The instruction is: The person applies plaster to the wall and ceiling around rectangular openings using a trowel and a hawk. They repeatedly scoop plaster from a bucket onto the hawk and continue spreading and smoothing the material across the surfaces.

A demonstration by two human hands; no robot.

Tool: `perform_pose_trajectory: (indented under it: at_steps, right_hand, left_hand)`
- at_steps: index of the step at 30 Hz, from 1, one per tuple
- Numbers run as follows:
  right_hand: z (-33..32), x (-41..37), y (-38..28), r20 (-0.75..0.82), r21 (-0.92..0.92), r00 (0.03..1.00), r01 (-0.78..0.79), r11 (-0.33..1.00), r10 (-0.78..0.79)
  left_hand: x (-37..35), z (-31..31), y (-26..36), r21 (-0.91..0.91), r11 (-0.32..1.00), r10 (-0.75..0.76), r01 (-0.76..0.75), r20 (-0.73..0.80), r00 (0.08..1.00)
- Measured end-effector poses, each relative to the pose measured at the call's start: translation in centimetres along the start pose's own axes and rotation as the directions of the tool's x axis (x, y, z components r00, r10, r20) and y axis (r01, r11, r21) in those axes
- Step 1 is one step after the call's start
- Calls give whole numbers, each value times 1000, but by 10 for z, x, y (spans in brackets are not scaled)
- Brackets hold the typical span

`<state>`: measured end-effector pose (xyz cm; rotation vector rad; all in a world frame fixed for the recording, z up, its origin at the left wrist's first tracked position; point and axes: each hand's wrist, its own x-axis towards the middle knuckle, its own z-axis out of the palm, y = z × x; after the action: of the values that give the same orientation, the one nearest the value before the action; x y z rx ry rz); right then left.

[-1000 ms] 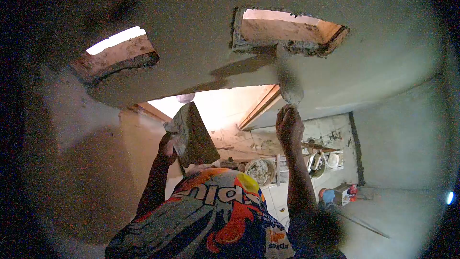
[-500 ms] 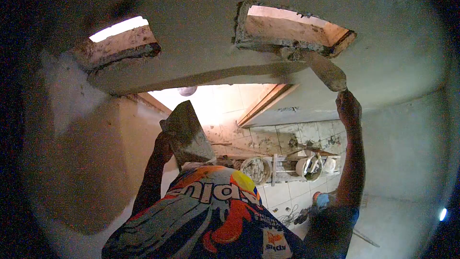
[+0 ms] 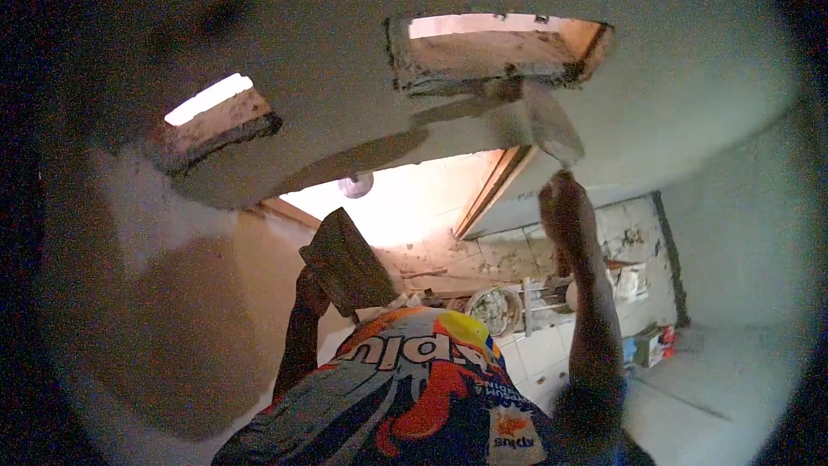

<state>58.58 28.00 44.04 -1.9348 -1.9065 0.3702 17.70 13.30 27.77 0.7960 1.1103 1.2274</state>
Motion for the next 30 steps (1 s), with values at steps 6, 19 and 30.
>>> perform_pose_trajectory:
  at_steps: [6, 19, 30]
  right_hand:
    - [34, -23, -49, 35, 71, 999, 10, 997, -13]
    - [51, -37, -86, 53, 94, 995, 81, 992, -86]
    - [7, -33, -11, -150, 3, 985, 91, 996, -90]
  left_hand:
    - [22, -7, -10, -397, 909, -88, 125, 110, 990]
    - [36, -4, -12, 313, 948, 4, -54, 157, 988]
    - [36, 2, -1, -411, 892, -159, 189, 107, 981]
